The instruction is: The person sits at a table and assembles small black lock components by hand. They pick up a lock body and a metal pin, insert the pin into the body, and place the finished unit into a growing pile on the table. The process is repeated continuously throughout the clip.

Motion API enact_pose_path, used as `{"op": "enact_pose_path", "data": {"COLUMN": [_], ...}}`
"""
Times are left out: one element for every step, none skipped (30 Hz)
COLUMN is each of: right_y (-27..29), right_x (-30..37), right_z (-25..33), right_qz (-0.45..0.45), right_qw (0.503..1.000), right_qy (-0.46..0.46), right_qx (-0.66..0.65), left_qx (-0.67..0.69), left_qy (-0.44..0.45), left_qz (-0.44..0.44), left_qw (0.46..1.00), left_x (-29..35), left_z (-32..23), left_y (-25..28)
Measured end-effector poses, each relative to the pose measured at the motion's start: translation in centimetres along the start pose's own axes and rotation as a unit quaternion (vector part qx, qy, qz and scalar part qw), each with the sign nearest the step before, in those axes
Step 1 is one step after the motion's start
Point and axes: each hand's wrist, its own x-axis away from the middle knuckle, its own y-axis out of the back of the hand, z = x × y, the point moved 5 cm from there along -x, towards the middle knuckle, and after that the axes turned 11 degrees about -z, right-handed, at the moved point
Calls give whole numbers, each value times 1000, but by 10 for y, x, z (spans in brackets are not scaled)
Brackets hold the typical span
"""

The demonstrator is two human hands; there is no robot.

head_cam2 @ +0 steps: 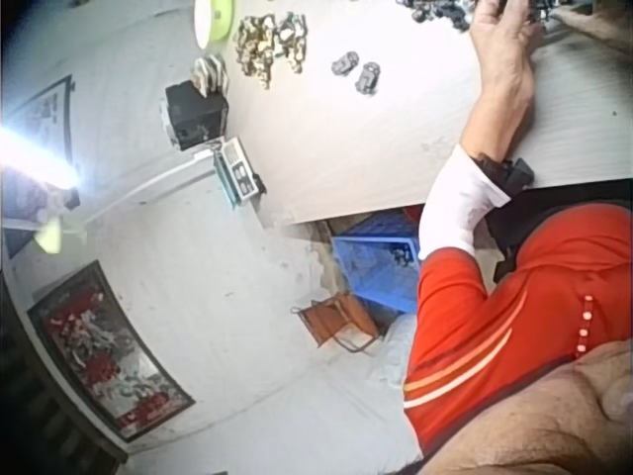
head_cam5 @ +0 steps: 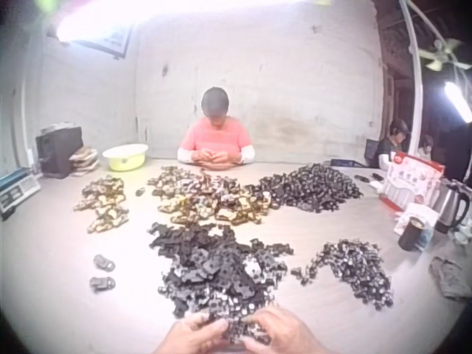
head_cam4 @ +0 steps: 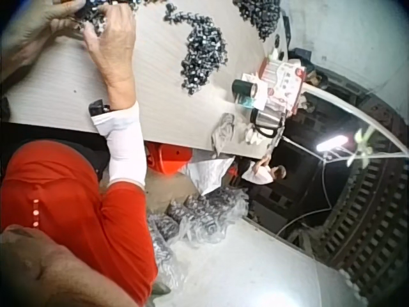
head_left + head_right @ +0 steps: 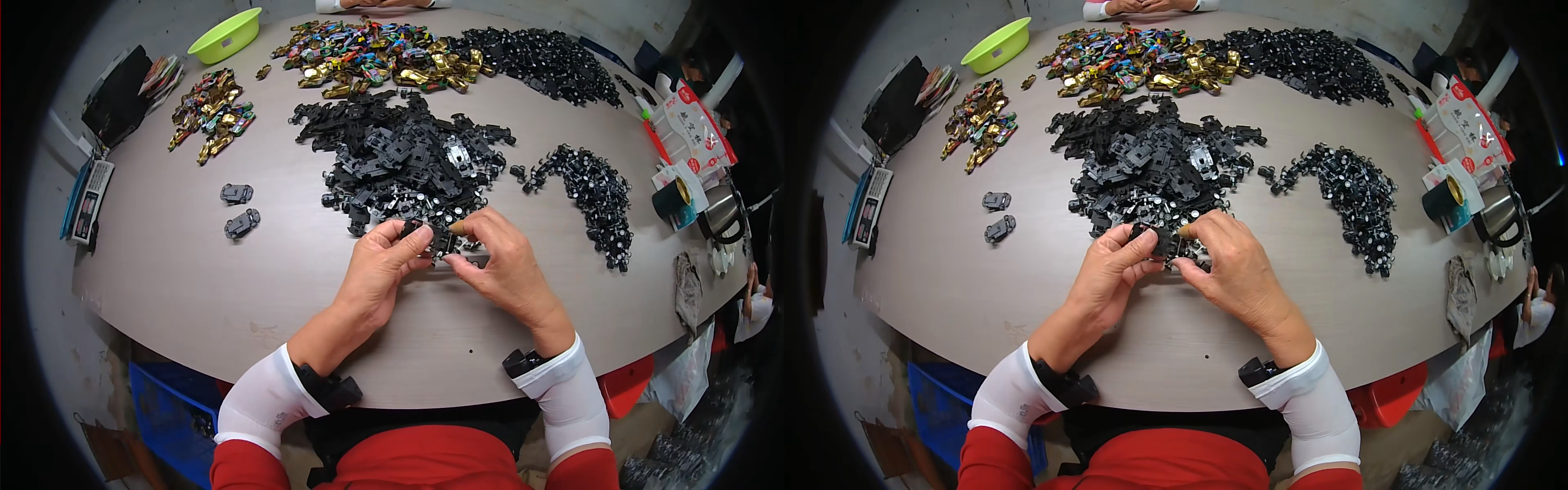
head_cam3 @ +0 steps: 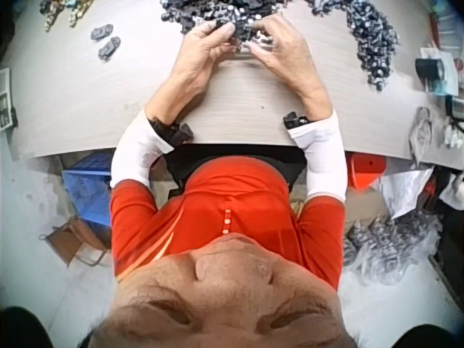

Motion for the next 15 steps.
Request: {"op": "enact_pose_path", "data": {"right_y": [-2,-3,-3,-3,-3,-3,-4,-4,-4,-4,-6,-6,-7,-6,-5], "right_x": [0,0,0,0,0,-1,0,0,-1,0,1,2,2,1,1], "right_z": [-1,-2,-2,-1,-1,0,0,0,0,0,1,2,2,2,2], "right_qz": [-5,-11,-16,-23,-29,-35,-38,-42,-46,-49,-52,-54,-53,-54,-54], "right_qw": [1000,1000,1000,999,999,999,998,998,998,998,998,997,997,997,997], "right_qy": [1,1,2,-1,-2,-4,-1,3,8,13,19,24,16,9,1], "right_qx": [-6,-11,-16,-24,-33,-42,-42,-41,-40,-40,-42,-43,-45,-46,-46], "left_qx": [9,19,29,40,51,51,51,51,51,51,50,52,53,53,50], "left_qy": [3,6,4,2,-1,-7,-13,-19,-16,-12,-9,-8,-7,-7,-16], "left_qz": [-1,0,6,11,16,16,17,19,19,19,18,17,15,15,13], "left_qw": [1000,1000,1000,999,999,999,998,998,998,998,999,998,998,998,999], "left_x": [0,0,1,1,2,3,3,4,4,4,4,4,3,2,4], "left_z": [1,1,1,-1,-2,-2,-2,-3,-3,-2,-2,-1,1,2,-1], "left_y": [1,0,0,-1,-1,-1,-2,-3,-4,-4,-4,-3,-2,-2,-3]}}
